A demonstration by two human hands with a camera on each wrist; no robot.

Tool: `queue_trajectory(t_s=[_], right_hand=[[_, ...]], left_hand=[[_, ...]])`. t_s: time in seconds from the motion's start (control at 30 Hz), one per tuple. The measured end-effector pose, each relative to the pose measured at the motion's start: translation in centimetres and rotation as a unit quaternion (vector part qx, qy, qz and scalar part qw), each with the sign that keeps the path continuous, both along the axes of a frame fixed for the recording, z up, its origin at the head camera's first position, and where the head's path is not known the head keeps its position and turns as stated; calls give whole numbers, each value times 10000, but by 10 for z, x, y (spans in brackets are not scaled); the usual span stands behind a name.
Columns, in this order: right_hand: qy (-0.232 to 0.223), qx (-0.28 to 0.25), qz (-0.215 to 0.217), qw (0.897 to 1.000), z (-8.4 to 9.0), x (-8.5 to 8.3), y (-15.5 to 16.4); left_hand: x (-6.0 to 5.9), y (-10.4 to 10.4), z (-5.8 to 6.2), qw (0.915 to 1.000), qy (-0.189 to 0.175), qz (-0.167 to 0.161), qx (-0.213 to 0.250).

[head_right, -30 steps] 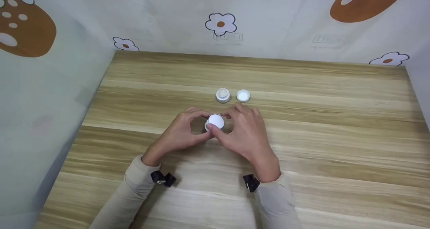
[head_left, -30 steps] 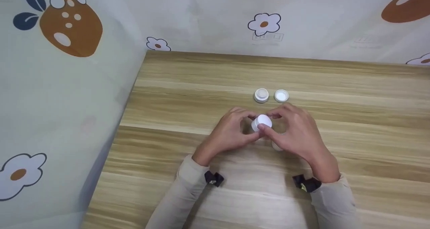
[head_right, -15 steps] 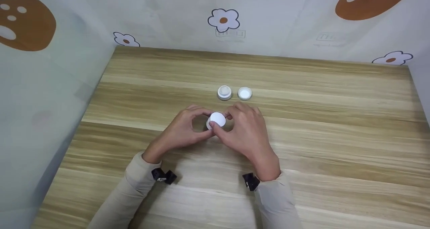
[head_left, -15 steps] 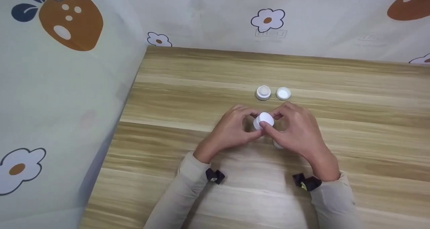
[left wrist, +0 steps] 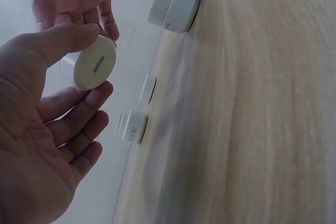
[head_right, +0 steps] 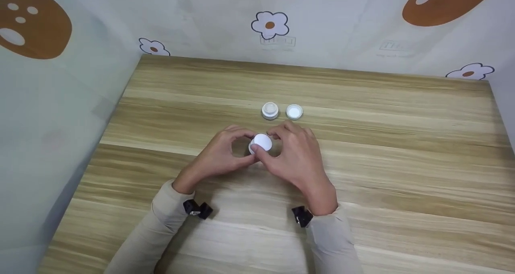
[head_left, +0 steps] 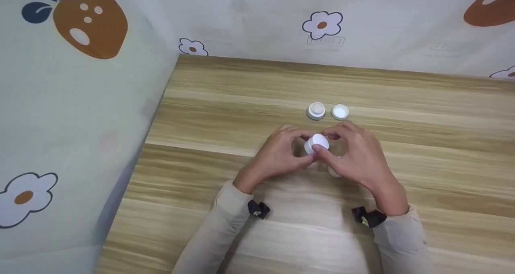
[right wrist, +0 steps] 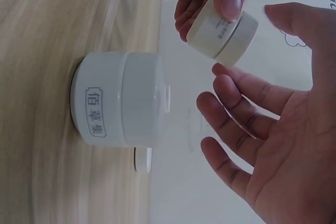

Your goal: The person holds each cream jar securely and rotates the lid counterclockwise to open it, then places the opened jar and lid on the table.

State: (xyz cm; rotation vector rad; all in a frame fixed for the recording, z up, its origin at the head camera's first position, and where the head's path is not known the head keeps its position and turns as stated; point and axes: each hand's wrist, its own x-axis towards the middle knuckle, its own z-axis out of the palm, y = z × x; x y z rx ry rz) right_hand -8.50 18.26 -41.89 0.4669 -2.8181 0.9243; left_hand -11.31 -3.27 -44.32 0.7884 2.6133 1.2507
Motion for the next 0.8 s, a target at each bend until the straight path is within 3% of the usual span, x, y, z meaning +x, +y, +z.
queue_trajectory(t_s=[0.23, 0.47, 0.67, 0.8], right_hand=[[-157, 97, -306, 9994, 1, 0, -1], [-233, 91, -109, 9996, 0, 1, -2], [-15, 64, 129, 9999, -1, 1, -1], [-8, 53, 53, 10000, -2, 1, 0]], left_hand=[[1, 0, 1, 10000, 29, -17, 10], [1, 0, -2, 10000, 3, -8, 35], [1, 1, -2, 10000, 42, -55, -12], [0, 2, -2, 9999, 93, -59, -61]])
